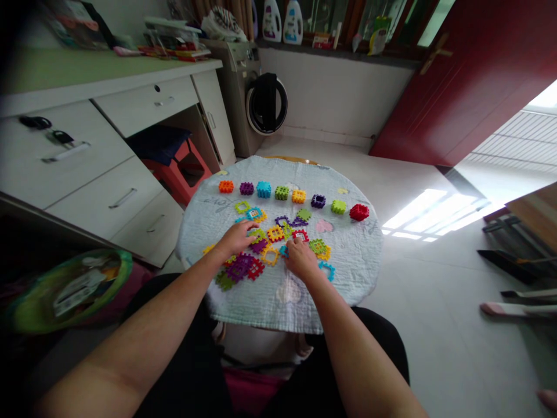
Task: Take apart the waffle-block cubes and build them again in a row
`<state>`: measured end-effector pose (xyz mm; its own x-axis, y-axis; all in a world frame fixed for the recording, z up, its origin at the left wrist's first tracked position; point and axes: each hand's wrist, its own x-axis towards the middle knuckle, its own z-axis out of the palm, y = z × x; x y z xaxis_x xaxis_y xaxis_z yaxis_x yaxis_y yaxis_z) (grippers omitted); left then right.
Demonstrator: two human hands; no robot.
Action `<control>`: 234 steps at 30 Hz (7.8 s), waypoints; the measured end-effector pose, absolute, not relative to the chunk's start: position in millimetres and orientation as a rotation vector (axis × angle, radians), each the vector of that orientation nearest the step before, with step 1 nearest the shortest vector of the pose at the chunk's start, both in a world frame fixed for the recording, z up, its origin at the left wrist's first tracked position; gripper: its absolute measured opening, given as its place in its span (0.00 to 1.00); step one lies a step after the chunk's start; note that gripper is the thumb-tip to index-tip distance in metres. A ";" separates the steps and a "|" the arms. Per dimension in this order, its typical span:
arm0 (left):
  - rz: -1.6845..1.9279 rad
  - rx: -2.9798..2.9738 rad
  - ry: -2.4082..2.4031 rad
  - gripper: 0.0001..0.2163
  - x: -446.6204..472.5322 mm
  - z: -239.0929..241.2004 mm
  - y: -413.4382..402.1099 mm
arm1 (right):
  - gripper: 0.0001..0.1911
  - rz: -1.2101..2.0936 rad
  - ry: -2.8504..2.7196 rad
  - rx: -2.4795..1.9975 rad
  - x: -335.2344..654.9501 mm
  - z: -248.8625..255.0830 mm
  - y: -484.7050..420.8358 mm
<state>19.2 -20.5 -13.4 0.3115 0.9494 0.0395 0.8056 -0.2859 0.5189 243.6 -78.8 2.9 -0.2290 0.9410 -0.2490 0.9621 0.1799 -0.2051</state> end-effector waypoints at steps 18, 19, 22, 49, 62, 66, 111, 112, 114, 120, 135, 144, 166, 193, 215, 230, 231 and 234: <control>0.127 2.325 1.503 0.18 25.0 -6.4 -29.0 | 0.19 -0.765 2.297 2.231 262.1 12.4 -60.7; 0.138 2.325 1.504 0.17 24.0 -7.2 -27.9 | 0.19 -0.781 2.301 2.225 262.3 12.8 -60.9; 0.166 2.332 1.507 0.18 20.5 -10.9 -24.9 | 0.19 -0.867 2.305 2.198 263.6 10.5 -61.9; 0.434 2.103 1.763 0.17 -14.7 2.8 -4.8 | 0.22 -0.516 2.411 2.604 329.7 26.1 -60.2; 0.396 2.042 1.896 0.18 -43.7 -2.8 7.5 | 0.22 -0.497 2.235 2.137 339.4 25.7 -83.1; 0.434 2.045 1.851 0.18 -37.2 -0.9 8.1 | 0.21 -0.606 2.124 1.984 337.3 21.8 -95.0; 0.527 1.402 0.775 0.24 39.1 12.4 -44.3 | 0.31 -1.468 2.931 1.903 240.8 -0.6 -75.0; 0.542 1.348 0.769 0.25 39.2 10.9 -44.2 | 0.29 -1.497 2.926 1.934 240.7 -1.7 -73.9; 0.571 1.244 0.782 0.26 40.0 9.2 -44.7 | 0.27 -1.554 2.906 1.991 240.2 -2.6 -71.6; 0.610 1.018 0.818 0.25 45.6 7.0 -46.6 | 0.22 -1.574 2.939 2.105 236.7 1.2 -70.5; 0.614 0.917 0.886 0.23 48.9 7.7 -48.0 | 0.21 -1.246 3.160 1.916 231.7 0.2 -70.2; 0.691 0.580 0.735 0.15 51.3 -2.8 -53.3 | 0.29 -0.850 3.218 1.935 220.5 10.7 -76.6; 0.607 2.166 1.779 0.22 -52.4 25.0 135.4 | 0.27 -1.001 3.029 2.031 235.1 13.5 -73.2; -0.195 2.481 1.578 0.32 43.8 20.4 203.3 | 0.22 -1.105 2.879 1.959 245.0 16.4 -72.6; 0.015 2.480 1.608 0.43 34.7 21.2 197.0 | 0.22 -1.060 2.861 2.027 255.7 17.2 -67.9; 0.666 2.177 1.815 0.19 -47.4 35.0 -28.9 | 0.16 -0.760 2.449 2.334 316.1 23.5 -59.5; 0.656 2.117 1.853 0.18 -52.8 31.1 -36.0 | 0.16 -0.751 2.413 2.269 316.2 21.5 -60.3; 0.585 2.000 1.900 0.18 -65.2 16.7 -45.8 | 0.16 -0.786 2.367 2.042 312.4 14.4 -63.5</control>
